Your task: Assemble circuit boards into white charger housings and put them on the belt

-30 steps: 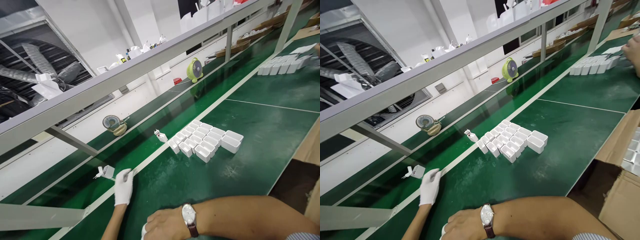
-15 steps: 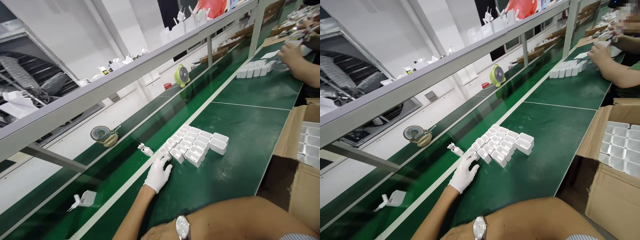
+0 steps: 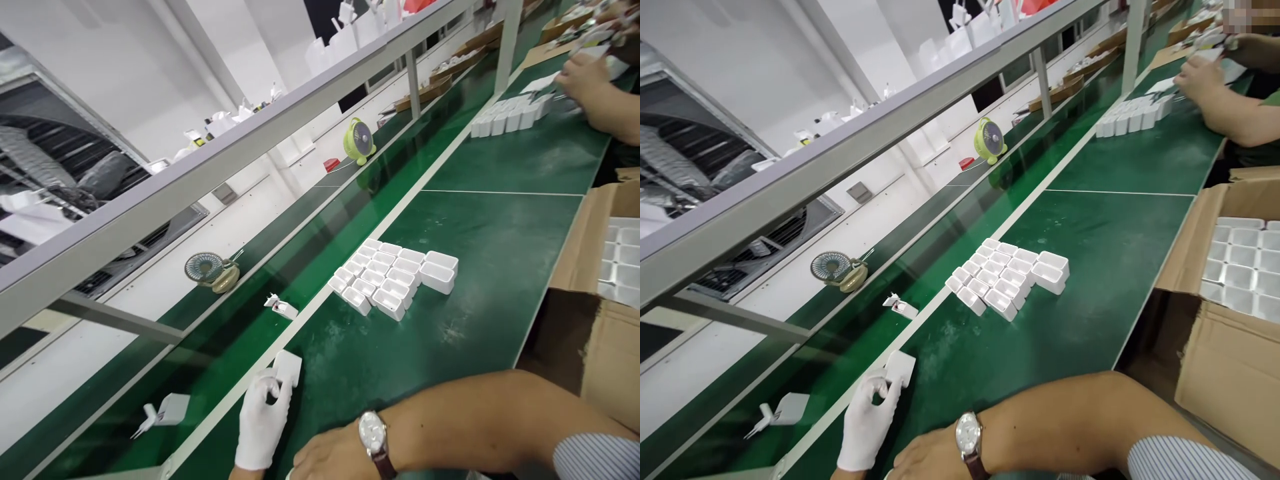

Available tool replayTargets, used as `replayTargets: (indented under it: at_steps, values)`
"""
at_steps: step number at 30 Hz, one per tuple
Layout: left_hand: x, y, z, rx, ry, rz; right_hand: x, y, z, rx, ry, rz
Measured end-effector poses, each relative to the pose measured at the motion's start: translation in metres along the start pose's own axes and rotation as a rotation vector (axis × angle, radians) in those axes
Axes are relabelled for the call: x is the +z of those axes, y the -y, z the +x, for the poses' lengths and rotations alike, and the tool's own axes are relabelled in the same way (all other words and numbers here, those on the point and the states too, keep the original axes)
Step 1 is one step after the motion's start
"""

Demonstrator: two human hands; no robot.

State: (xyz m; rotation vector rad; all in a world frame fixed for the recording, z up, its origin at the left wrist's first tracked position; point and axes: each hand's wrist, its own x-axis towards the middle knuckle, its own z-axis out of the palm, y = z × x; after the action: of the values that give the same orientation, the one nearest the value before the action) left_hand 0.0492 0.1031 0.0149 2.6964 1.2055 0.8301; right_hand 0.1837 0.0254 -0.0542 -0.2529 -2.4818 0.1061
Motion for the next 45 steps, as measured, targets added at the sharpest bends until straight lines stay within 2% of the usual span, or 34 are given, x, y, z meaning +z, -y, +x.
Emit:
replayTargets:
  at_steps: [5,10,16,19,22,26,28,31,33,35,36,38,40,42,43,45]
  values:
    - [-0.02,0.019,-0.044,-0.113,-0.083,0.014,-0.003,0.014,0.005,0.019,0.045,-0.12]
    - [-0.018,0.028,-0.069,-0.278,-0.151,-0.073,0.0,0.026,0.002,0.084,0.095,-0.118]
    - [-0.01,0.025,-0.081,-0.291,-0.07,-0.283,-0.003,0.033,-0.006,0.133,0.111,0.006]
    - [-0.008,0.026,-0.082,-0.33,-0.106,-0.347,0.0,0.036,-0.011,0.166,0.151,0.079]
    - [-0.006,0.032,-0.082,-0.456,-0.196,-0.419,-0.001,0.041,-0.014,0.214,0.17,0.152]
    - [-0.004,0.045,-0.08,-0.727,-0.358,-0.796,-0.017,0.047,-0.006,0.32,0.22,0.287]
    - [-0.004,0.052,-0.079,-0.813,-0.449,-0.974,-0.029,0.04,0.0,0.327,0.27,0.415]
    - [-0.005,0.058,-0.079,-0.853,-0.542,-1.091,-0.041,0.008,-0.004,0.366,0.275,0.476]
    - [-0.005,0.058,-0.079,-0.85,-0.564,-1.121,-0.043,-0.022,-0.018,0.524,0.229,0.209]
    - [-0.006,0.055,-0.079,-0.851,-0.57,-1.146,-0.043,-0.045,-0.033,0.757,0.024,-0.146]
    - [-0.007,0.053,-0.079,-0.852,-0.568,-1.155,-0.043,-0.05,-0.039,0.803,-0.051,-0.238]
    - [-0.009,0.048,-0.078,-0.845,-0.544,-1.159,-0.042,-0.047,-0.041,0.76,-0.092,-0.265]
    - [-0.01,0.044,-0.078,-0.826,-0.507,-1.144,-0.041,-0.031,-0.033,0.577,0.012,-0.124]
    - [-0.01,0.042,-0.079,-0.816,-0.489,-1.13,-0.039,-0.017,-0.021,0.395,0.168,0.043]
    - [-0.01,0.042,-0.079,-0.818,-0.495,-1.135,-0.038,-0.015,-0.017,0.354,0.234,0.088]
    - [-0.01,0.043,-0.079,-0.822,-0.516,-1.163,-0.036,-0.022,-0.016,0.426,0.266,0.046]
